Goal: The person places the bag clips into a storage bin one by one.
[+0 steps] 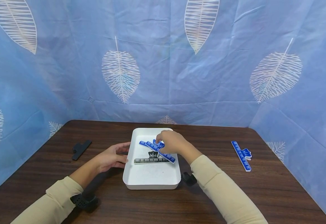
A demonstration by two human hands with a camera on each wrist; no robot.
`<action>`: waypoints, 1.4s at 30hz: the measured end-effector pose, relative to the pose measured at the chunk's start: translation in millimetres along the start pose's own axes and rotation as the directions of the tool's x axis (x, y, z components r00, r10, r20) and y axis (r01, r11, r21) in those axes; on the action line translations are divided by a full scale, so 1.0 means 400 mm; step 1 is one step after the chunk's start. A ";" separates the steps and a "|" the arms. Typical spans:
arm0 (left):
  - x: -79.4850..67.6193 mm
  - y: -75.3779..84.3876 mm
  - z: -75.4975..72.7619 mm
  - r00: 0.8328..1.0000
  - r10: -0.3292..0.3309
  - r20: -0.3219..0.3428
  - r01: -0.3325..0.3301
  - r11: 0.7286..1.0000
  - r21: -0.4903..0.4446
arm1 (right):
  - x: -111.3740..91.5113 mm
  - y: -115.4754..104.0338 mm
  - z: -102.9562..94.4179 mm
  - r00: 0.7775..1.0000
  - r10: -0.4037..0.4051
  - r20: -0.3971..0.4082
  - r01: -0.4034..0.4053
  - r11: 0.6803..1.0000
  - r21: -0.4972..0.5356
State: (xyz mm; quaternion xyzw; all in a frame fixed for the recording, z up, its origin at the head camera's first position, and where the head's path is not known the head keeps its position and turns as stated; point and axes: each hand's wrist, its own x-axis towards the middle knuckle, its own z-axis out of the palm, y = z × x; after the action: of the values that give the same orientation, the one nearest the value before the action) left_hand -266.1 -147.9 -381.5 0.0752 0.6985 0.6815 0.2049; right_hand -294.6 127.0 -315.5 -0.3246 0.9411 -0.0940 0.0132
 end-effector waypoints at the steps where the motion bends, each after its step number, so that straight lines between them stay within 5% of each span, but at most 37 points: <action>1: 0.000 0.000 0.000 1.000 0.000 0.000 0.000 1.000 0.000 | -0.002 0.001 -0.001 1.000 -0.008 -0.007 0.008 1.000 0.006; 16: -0.001 0.003 0.002 1.000 -0.001 0.009 0.001 1.000 -0.002 | -0.050 0.020 -0.018 0.994 -0.059 -0.097 0.058 0.998 -0.010; 29: -0.001 0.003 0.002 1.000 0.004 0.010 -0.004 1.000 -0.005 | -0.104 0.068 -0.037 0.961 -0.106 -0.257 0.094 0.994 -0.058; 42: 0.000 0.002 0.002 1.000 -0.003 0.000 0.003 1.000 0.005 | -0.154 0.114 -0.047 0.965 -0.063 -0.254 0.054 0.998 -0.045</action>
State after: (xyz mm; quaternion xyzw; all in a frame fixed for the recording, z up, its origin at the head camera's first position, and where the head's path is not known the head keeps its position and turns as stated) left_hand -266.2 -147.2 -380.5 0.0748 0.7003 0.6795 0.2055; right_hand -275.6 203.2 -307.5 -0.3377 0.9265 -0.1176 -0.1167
